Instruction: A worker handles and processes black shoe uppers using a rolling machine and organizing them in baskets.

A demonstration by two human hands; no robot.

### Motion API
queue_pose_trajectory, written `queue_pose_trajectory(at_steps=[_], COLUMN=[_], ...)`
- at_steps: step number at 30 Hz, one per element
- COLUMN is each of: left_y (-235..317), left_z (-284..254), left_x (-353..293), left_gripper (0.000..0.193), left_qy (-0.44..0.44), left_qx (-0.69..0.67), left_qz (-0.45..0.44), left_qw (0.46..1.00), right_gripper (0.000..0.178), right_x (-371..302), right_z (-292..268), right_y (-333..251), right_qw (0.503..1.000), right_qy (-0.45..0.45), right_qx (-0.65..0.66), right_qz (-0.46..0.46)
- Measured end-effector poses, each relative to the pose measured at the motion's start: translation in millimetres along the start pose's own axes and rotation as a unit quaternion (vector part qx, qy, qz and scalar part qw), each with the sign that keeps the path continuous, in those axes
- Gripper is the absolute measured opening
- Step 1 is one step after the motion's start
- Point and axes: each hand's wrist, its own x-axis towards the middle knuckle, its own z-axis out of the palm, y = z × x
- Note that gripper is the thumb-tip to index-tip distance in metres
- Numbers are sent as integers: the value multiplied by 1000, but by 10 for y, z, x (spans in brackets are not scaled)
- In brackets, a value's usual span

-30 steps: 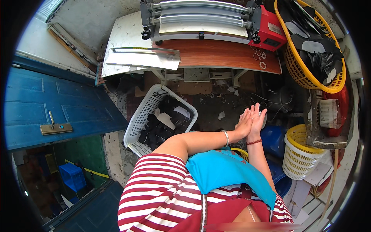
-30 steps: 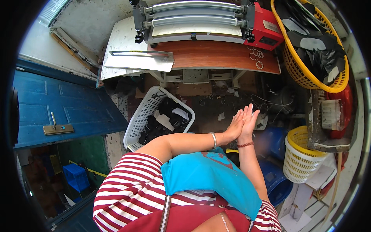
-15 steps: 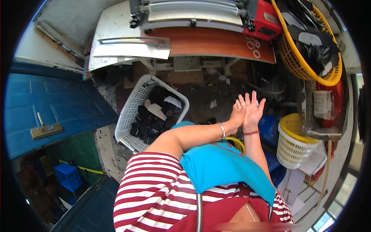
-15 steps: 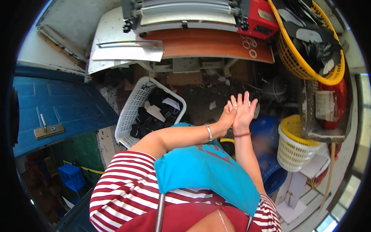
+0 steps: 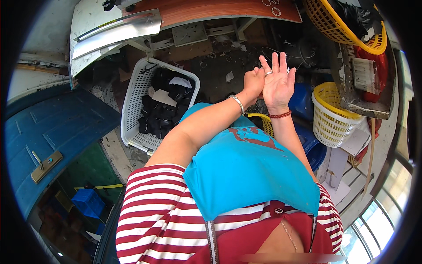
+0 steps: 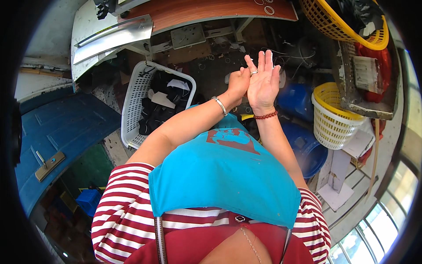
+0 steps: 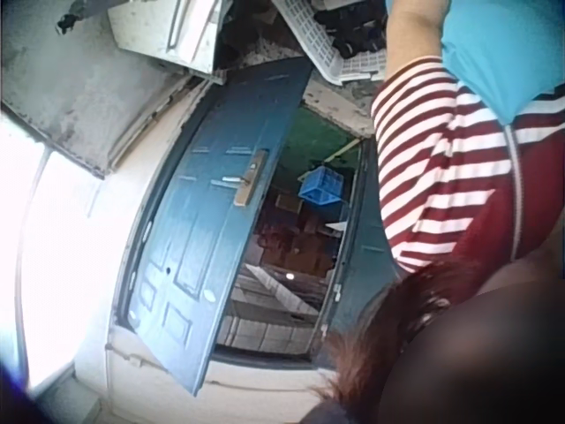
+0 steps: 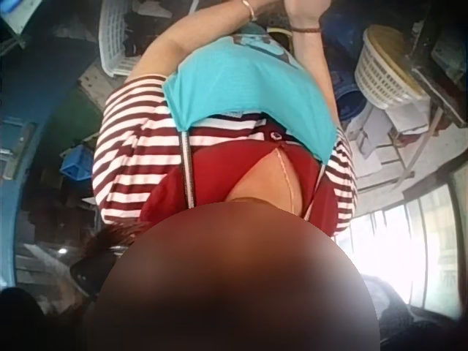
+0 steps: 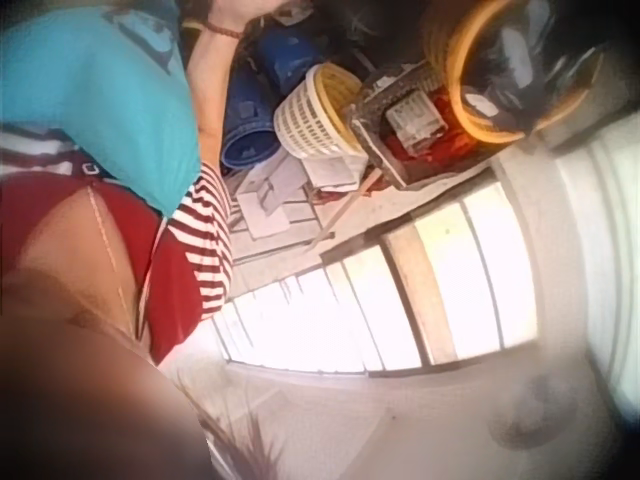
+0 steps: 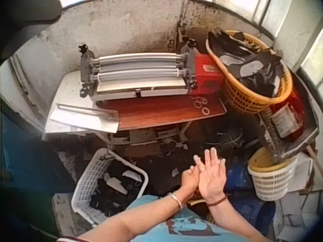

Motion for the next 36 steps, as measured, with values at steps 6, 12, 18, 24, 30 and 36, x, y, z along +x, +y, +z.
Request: queue_pose_trajectory(at_steps=[6, 12, 18, 24, 30, 36], left_y=[127, 202, 216, 100, 294, 274], left_z=[-49, -262, -247, -329, -369, -404], left_x=[72, 225, -34, 95, -15, 15], left_gripper=[48, 42, 35, 25, 22, 21], left_qy=[24, 6, -130, -143, -96, -112], left_qx=[-50, -119, -13, 80, 328, 304], left_qz=[-49, -80, 7, 104, 276, 356], left_qw=[997, 990, 991, 981, 898, 876], right_gripper=[74, 88, 94, 96, 91, 86], right_x=[-48, -115, -58, -54, -75, -51], right_z=[21, 44, -83, -95, -111, -139], right_y=[-42, -143, -145, -187, -170, -221], right_qw=[998, 993, 989, 990, 989, 981], right_qy=[21, 21, 11, 7, 7, 4], right_qx=[64, 99, 119, 98, 103, 153], right_qz=[11, 62, 83, 106, 104, 121])
